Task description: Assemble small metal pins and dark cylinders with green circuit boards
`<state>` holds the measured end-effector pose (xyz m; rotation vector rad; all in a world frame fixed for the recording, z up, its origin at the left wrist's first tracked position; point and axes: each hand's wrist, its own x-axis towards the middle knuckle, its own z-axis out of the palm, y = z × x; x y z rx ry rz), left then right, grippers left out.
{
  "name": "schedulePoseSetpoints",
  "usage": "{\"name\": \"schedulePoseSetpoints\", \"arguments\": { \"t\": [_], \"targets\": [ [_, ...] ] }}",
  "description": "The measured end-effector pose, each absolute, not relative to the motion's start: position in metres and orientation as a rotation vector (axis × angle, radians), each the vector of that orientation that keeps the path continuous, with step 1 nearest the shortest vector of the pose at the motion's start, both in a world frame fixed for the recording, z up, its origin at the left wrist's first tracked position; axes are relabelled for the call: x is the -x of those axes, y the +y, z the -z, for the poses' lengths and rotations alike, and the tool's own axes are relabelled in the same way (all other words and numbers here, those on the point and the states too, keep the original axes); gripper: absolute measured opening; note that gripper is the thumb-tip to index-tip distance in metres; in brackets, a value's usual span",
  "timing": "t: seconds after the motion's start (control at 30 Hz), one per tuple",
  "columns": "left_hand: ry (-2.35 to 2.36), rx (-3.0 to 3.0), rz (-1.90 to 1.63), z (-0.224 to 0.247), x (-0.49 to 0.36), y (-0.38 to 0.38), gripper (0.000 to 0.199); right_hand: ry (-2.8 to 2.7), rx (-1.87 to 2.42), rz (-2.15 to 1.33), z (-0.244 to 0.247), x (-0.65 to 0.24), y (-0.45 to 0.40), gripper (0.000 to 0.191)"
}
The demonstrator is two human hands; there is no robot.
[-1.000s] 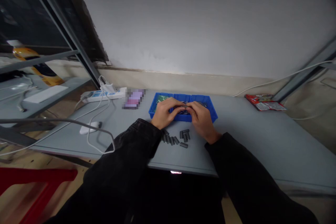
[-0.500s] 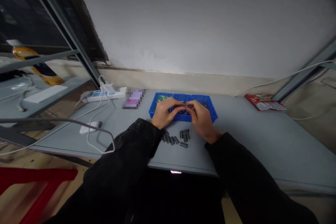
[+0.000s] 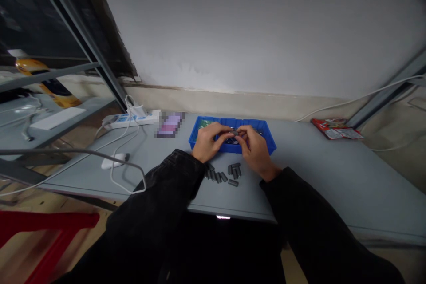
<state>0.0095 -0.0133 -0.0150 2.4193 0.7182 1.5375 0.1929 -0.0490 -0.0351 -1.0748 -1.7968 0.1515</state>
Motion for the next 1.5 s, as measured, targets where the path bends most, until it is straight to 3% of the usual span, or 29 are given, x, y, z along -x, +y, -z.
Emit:
{"name": "schedulePoseSetpoints", "arguments": {
  "t": [0.4, 1.5],
  "targets": [
    [0.698, -2.422, -1.505, 0.0134, -0.0098, -0.0150, 0.016, -1.842, 1.082, -0.096, 0.0319, -0.1946, -0.0480, 0.026],
    [0.677, -2.429, -1.506, 0.0133, -0.0094, -0.0139, 0.016, -1.830, 1.142, -0.156, 0.0340, -0.1947, -0.0479, 0.017]
  ]
}}
